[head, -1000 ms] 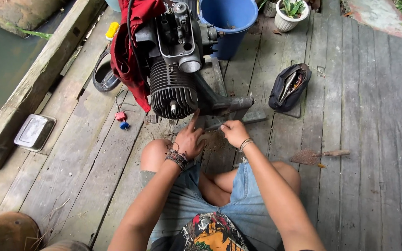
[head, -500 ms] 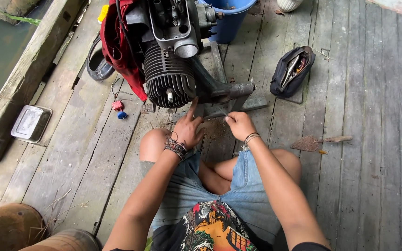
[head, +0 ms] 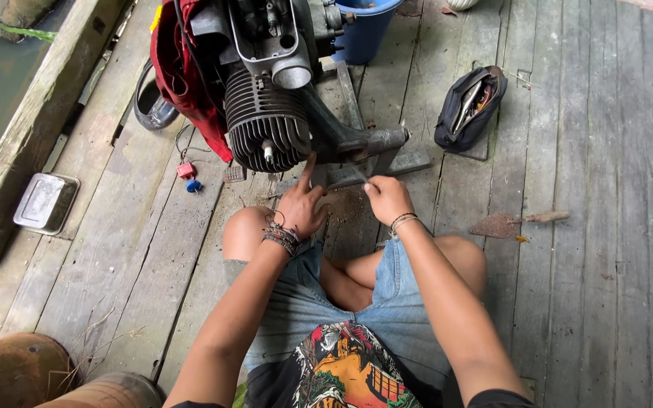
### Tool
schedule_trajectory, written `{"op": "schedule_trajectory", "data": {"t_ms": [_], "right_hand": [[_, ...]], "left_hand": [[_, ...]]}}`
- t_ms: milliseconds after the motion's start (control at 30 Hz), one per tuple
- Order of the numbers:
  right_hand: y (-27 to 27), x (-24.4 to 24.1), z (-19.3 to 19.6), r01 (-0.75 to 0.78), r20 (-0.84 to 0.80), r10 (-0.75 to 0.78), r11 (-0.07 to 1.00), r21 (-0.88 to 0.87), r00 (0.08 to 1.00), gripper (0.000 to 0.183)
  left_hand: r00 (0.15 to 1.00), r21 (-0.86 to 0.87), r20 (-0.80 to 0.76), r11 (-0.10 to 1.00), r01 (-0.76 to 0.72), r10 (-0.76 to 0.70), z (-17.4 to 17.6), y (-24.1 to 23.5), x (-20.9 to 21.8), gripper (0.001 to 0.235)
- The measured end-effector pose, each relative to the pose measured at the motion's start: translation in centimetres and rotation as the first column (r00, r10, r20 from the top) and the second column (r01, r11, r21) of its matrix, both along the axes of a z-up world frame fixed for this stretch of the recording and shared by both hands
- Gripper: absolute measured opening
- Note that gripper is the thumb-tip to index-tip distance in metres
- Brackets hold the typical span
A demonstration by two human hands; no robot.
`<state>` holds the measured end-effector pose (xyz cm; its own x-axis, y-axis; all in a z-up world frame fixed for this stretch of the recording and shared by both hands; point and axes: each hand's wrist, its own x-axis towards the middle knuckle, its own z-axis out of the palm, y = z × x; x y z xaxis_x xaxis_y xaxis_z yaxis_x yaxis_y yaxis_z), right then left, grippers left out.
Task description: Filing a metal component on an engine using a hand file while sitting on a wooden deck.
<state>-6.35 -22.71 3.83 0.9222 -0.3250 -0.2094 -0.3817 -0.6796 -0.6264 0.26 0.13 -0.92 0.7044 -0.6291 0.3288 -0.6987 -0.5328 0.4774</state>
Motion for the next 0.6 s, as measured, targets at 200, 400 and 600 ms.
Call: {"op": "schedule_trajectory", "data": {"t_ms": [200, 400, 600], "right_hand": [[1.1, 0.7, 0.0, 0.016, -0.002, -0.016, 0.999, 0.027, 1.000, 0.026], [-0.7, 2.7, -4.3, 0.052, 0.124, -0.090, 0.960, 0.277, 0.988, 0.022], [2.1, 2.8, -5.7, 0.224, 0.096, -0.388, 0.698, 0.680, 0.917, 0.027]], "left_hand": [[1.000, 0.065, -0.006, 0.998, -0.021, 0.022, 0.8, 0.0, -0.2, 0.023], [0.999, 0.104, 0.000, 0.994, -0.045, 0.045, 0.9, -0.1, -0.3, 0.020], [1.000, 0.018, 0.002, 0.999, -0.027, 0.027, 1.7, 0.3, -0.3, 0.027]]}}
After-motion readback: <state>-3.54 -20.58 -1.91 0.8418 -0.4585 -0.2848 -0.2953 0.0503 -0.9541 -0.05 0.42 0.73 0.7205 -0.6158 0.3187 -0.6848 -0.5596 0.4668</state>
